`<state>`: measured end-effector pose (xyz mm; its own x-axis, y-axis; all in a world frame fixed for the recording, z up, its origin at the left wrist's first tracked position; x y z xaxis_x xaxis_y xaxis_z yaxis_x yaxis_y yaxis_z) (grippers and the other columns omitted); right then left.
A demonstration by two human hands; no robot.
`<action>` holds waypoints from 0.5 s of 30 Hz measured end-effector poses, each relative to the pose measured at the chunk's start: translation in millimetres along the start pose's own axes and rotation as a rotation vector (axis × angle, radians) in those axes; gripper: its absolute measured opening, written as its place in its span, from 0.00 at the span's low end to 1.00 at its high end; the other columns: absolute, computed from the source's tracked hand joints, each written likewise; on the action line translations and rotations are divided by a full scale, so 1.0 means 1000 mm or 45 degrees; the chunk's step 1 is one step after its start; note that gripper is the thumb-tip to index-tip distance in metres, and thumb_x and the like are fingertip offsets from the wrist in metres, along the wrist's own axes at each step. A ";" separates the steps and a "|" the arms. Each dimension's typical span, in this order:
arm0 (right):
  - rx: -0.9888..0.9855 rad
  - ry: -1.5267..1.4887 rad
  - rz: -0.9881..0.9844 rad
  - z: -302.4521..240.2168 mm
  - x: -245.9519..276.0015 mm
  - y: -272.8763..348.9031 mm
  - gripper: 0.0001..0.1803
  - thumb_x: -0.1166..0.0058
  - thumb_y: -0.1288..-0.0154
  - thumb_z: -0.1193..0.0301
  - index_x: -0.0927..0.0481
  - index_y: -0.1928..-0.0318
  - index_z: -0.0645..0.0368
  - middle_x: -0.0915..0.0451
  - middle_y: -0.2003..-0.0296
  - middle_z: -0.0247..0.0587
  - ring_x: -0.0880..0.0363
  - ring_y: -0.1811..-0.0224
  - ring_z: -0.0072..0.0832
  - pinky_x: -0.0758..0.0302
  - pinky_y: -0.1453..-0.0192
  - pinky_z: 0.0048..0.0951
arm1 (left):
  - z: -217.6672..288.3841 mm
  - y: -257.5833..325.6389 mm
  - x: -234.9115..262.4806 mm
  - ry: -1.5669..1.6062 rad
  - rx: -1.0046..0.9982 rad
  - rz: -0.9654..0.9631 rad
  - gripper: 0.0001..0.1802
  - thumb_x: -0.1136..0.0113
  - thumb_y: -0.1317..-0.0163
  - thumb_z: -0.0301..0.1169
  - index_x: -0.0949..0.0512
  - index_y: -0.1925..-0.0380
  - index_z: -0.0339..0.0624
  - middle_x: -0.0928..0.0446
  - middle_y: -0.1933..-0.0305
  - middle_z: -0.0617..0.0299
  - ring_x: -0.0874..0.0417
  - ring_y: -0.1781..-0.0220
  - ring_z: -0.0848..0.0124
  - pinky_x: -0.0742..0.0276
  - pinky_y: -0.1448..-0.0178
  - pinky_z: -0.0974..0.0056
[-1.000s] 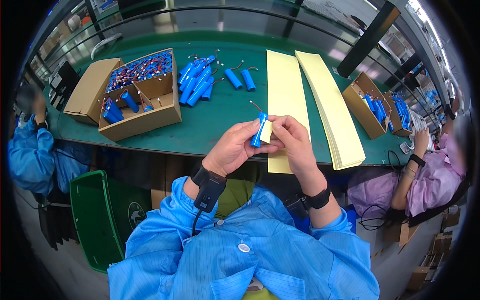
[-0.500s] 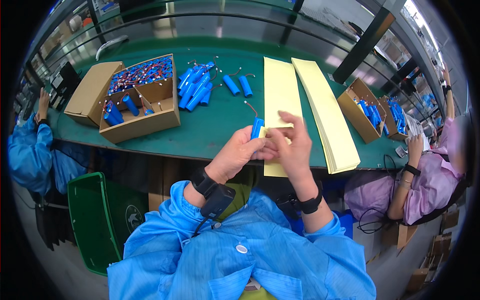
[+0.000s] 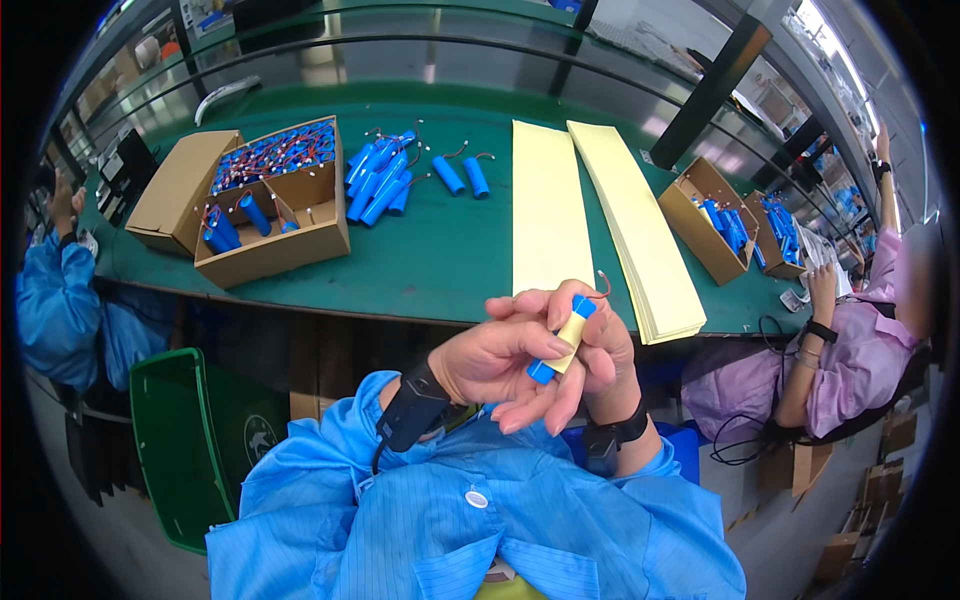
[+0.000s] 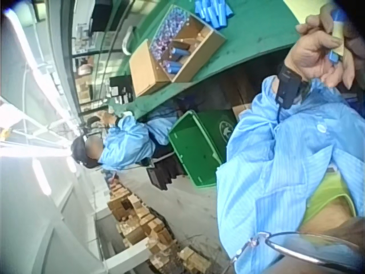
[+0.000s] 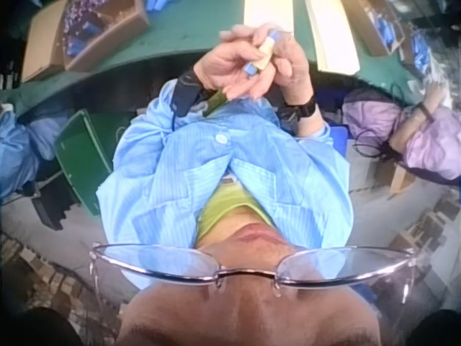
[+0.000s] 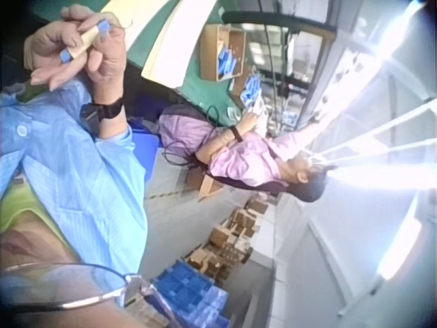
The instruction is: Assembling electronic components by wrapping blue battery cells with adhesive strips.
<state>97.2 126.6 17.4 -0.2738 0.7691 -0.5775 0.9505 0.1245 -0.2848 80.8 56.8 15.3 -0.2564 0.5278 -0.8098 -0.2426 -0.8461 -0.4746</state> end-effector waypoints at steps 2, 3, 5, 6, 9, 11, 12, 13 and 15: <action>0.081 -0.277 -0.058 0.003 0.005 0.000 0.17 0.46 0.38 0.62 0.26 0.59 0.66 0.30 0.46 0.61 0.34 0.39 0.51 0.38 0.35 0.49 | -0.001 -0.001 -0.002 0.000 -0.041 0.046 0.20 0.64 0.32 0.31 0.38 0.50 0.20 0.25 0.72 0.35 0.22 0.87 0.62 0.26 0.85 0.71; 0.130 -0.194 0.010 -0.003 0.010 0.001 0.17 0.46 0.37 0.61 0.26 0.59 0.65 0.30 0.46 0.59 0.33 0.39 0.49 0.36 0.35 0.47 | 0.002 0.000 0.003 -0.217 -0.073 0.319 0.19 0.63 0.32 0.32 0.36 0.52 0.23 0.24 0.74 0.38 0.22 0.87 0.64 0.27 0.86 0.72; 0.160 -0.063 0.121 -0.010 0.016 0.000 0.17 0.47 0.36 0.61 0.26 0.59 0.65 0.29 0.46 0.58 0.33 0.40 0.48 0.35 0.36 0.46 | 0.013 0.004 0.013 -0.690 -0.073 0.791 0.14 0.59 0.32 0.34 0.33 0.59 0.30 0.24 0.80 0.47 0.22 0.87 0.70 0.29 0.86 0.76; 0.191 0.067 0.236 -0.014 0.020 0.000 0.17 0.47 0.36 0.61 0.26 0.58 0.64 0.29 0.46 0.58 0.32 0.40 0.47 0.34 0.37 0.45 | 0.014 0.000 0.008 -0.696 -0.077 0.793 0.14 0.59 0.32 0.34 0.33 0.59 0.30 0.24 0.80 0.47 0.22 0.87 0.70 0.29 0.86 0.76; 0.253 0.111 0.287 -0.016 0.022 -0.002 0.17 0.50 0.34 0.61 0.27 0.57 0.64 0.29 0.46 0.57 0.30 0.42 0.45 0.31 0.39 0.42 | 0.024 -0.002 0.006 -1.155 -0.005 1.028 0.13 0.57 0.33 0.34 0.31 0.62 0.31 0.22 0.79 0.53 0.21 0.85 0.72 0.30 0.84 0.76; 0.290 0.221 0.396 -0.020 0.033 -0.001 0.16 0.53 0.32 0.61 0.28 0.57 0.64 0.28 0.47 0.57 0.26 0.46 0.42 0.28 0.43 0.38 | 0.030 -0.004 0.012 -1.308 0.053 1.123 0.13 0.57 0.35 0.32 0.31 0.62 0.31 0.22 0.79 0.53 0.21 0.85 0.72 0.29 0.84 0.75; 0.334 0.346 0.498 -0.035 0.038 0.001 0.15 0.54 0.31 0.61 0.28 0.58 0.63 0.25 0.51 0.53 0.22 0.51 0.39 0.26 0.47 0.35 | 0.036 -0.003 0.015 -1.447 0.132 1.196 0.12 0.57 0.37 0.30 0.31 0.62 0.31 0.22 0.78 0.54 0.21 0.84 0.72 0.29 0.83 0.73; 0.515 0.533 0.607 -0.058 0.052 0.004 0.13 0.55 0.30 0.63 0.29 0.59 0.62 0.22 0.57 0.48 0.20 0.59 0.33 0.24 0.52 0.33 | 0.047 0.000 0.018 -1.694 0.139 1.271 0.11 0.57 0.41 0.27 0.29 0.63 0.30 0.22 0.79 0.54 0.21 0.85 0.72 0.27 0.82 0.69; 0.634 1.570 1.003 -0.129 0.093 0.017 0.10 0.58 0.29 0.67 0.28 0.58 0.60 0.22 0.62 0.43 0.21 0.66 0.22 0.27 0.61 0.28 | 0.081 0.023 0.038 -2.748 -0.128 1.573 0.10 0.51 0.43 0.29 0.29 0.70 0.30 0.24 0.79 0.42 0.20 0.76 0.49 0.24 0.69 0.52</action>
<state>107.1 281.0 58.0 0.7815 0.5915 0.1984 0.5789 -0.5690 -0.5841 -10.1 63.6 1.8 -0.3447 -0.6894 0.6371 0.6721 -0.6551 -0.3452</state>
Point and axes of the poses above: each hand's wrist, its own y-axis away from the middle knuckle, its own x-axis out of the back of the hand, z = x × y, the point moved 5 cm from there along -y, towards the middle knuckle
